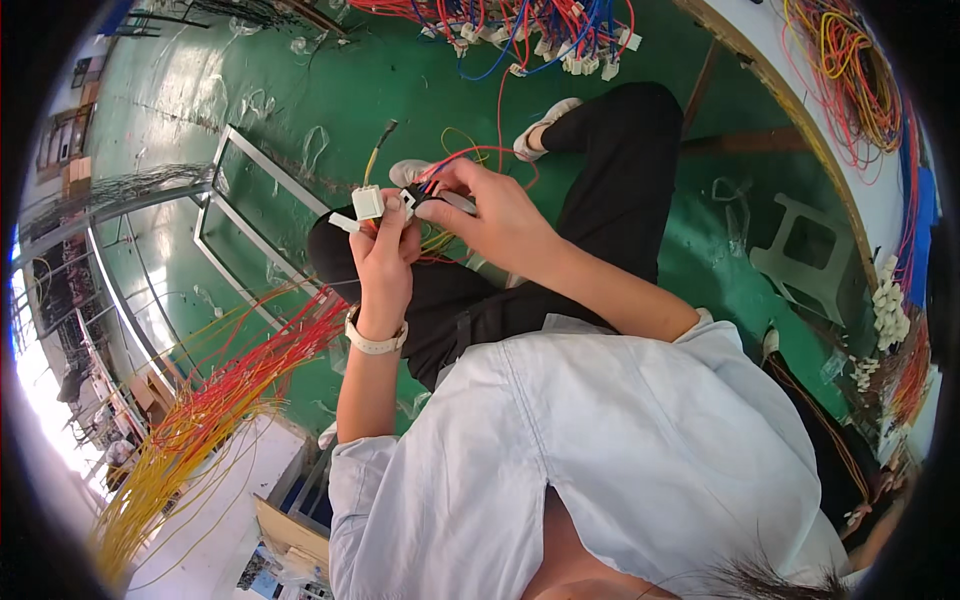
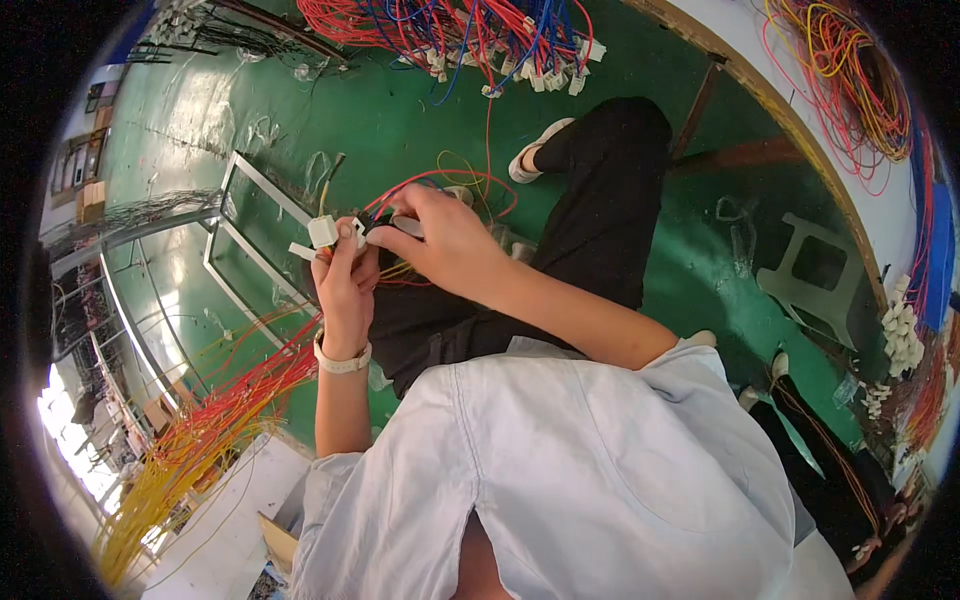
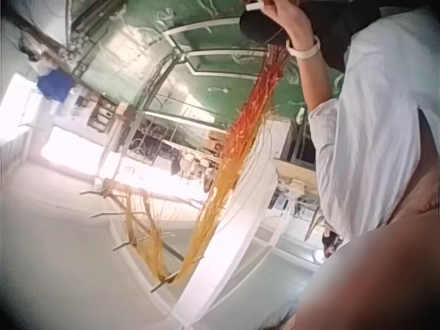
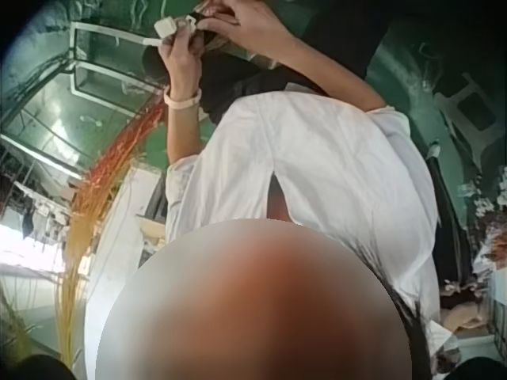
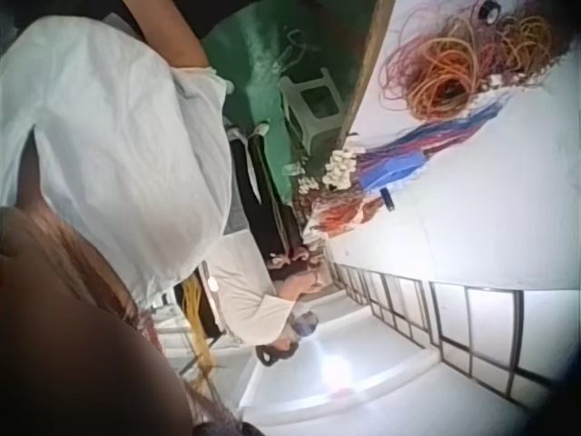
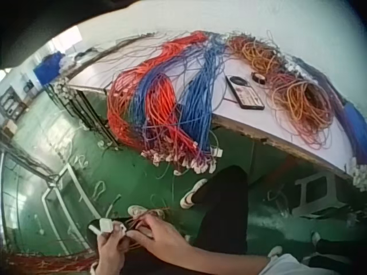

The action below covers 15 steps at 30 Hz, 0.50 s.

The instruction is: Sorting, grouping, and bundling electrical wires using plastic connectors and tape in a factory setting.

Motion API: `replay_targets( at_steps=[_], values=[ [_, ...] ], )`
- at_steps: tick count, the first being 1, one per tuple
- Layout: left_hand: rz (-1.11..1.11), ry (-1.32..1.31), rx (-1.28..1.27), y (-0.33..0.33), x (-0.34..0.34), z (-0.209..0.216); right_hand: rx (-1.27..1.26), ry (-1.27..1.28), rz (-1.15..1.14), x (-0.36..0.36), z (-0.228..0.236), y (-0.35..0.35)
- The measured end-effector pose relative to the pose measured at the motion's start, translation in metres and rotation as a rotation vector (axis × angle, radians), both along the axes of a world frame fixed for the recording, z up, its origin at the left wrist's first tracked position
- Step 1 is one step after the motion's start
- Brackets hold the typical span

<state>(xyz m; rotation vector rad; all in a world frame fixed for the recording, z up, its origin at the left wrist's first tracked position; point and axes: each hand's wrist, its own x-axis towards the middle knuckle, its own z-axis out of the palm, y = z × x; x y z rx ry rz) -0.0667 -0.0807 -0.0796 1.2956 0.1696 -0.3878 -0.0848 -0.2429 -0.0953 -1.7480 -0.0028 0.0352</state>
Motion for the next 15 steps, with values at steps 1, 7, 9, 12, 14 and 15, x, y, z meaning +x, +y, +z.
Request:
replay_targets(
  at_steps=[1, 7, 9, 12, 14, 15],
  values=[
    [-0.024, 0.009, 0.026, 0.001, 0.001, 0.000, 0.005, -0.002, -0.002, 0.001, -0.006, 0.000],
    [-0.097, 0.109, -0.074, 0.000, -0.003, 0.009, 0.475, 0.171, 0.259, 0.008, -0.010, -0.016],
    [-0.122, 0.138, -0.144, 0.007, -0.003, 0.003, 0.355, 0.056, 0.197, 0.007, -0.002, -0.019],
    [-0.120, 0.177, -0.199, 0.012, 0.001, 0.010, 0.415, -0.084, -0.008, -0.001, 0.001, 0.000],
    [-0.201, 0.143, -0.213, 0.017, 0.007, 0.014, 0.525, 0.068, -0.014, -0.001, 0.007, -0.002],
    [-0.202, 0.157, -0.130, 0.018, 0.007, 0.013, 0.644, 0.195, 0.066, -0.001, 0.006, -0.006]
  ],
)
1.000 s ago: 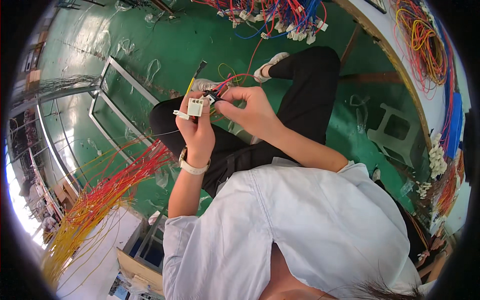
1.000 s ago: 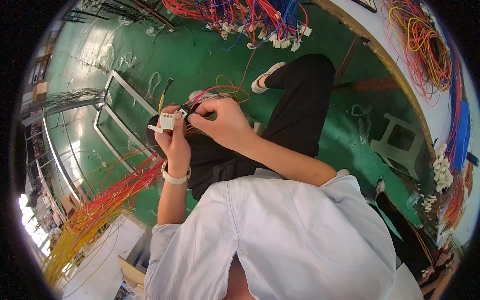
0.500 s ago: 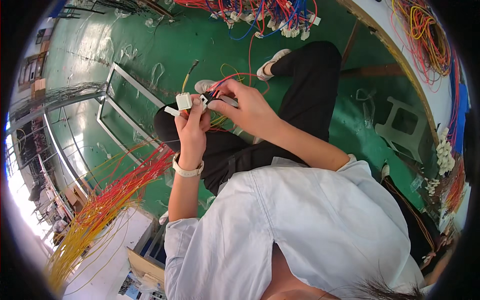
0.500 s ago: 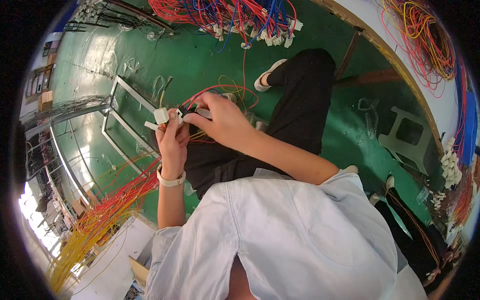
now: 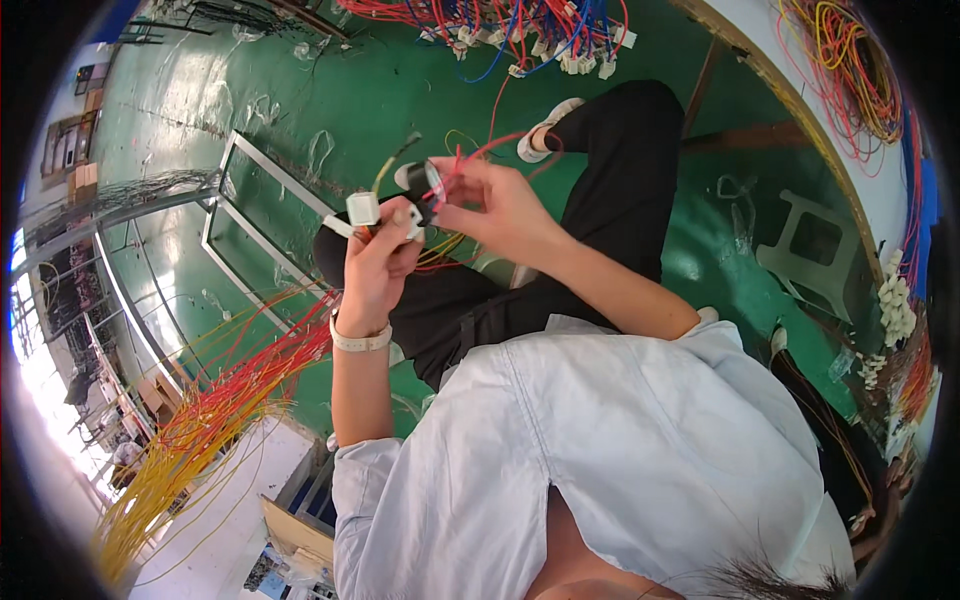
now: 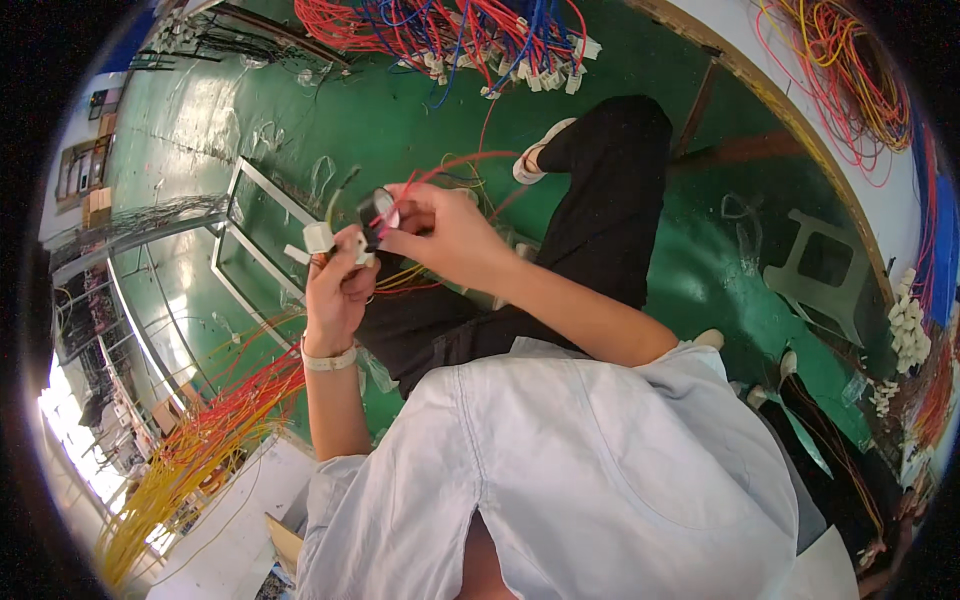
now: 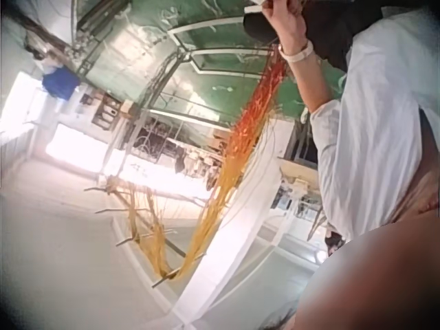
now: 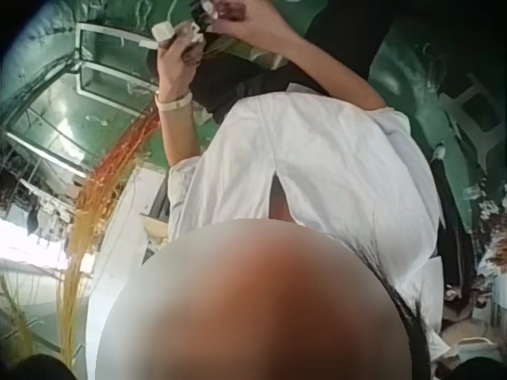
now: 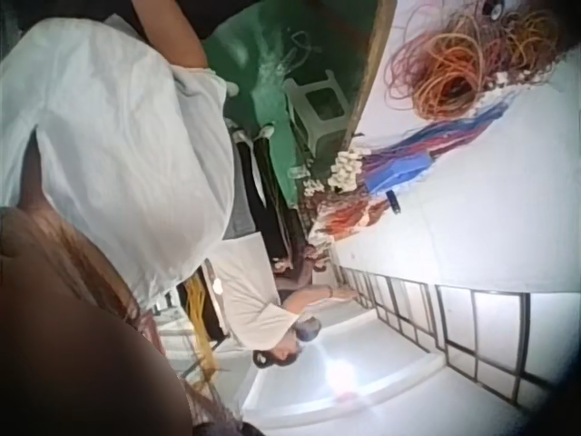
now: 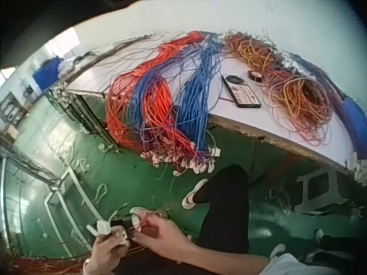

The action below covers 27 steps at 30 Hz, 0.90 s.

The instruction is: Sorting, grouping, and bundling electrical wires using plastic connectors and tape in a factory setting.

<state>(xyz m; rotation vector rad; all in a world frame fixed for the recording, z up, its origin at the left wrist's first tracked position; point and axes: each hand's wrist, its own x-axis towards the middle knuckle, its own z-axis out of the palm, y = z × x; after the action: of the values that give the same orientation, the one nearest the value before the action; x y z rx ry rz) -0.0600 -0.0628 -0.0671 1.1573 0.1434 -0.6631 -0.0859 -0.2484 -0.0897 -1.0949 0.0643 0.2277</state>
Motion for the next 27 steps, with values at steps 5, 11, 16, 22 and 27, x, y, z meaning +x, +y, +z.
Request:
replay_targets(
  at_steps=[5, 11, 16, 22, 27],
  values=[
    [-0.029, -0.037, 0.137, -0.001, -0.008, 0.006, 0.185, 0.115, 0.267, 0.010, -0.005, -0.019],
    [-0.227, -0.295, 0.235, 0.002, -0.009, 0.012, 0.117, 0.305, 0.237, 0.013, 0.011, -0.016],
    [-0.223, -0.174, 0.186, 0.011, 0.004, 0.005, 0.107, 0.127, -0.048, 0.018, 0.012, 0.009],
    [-0.067, -0.406, 0.424, -0.001, -0.001, 0.001, 0.502, 0.345, 0.172, 0.016, 0.011, -0.017],
    [-0.107, -0.653, 0.552, -0.012, -0.003, -0.002, 0.297, 0.343, 0.334, 0.009, 0.003, -0.028]
  ],
)
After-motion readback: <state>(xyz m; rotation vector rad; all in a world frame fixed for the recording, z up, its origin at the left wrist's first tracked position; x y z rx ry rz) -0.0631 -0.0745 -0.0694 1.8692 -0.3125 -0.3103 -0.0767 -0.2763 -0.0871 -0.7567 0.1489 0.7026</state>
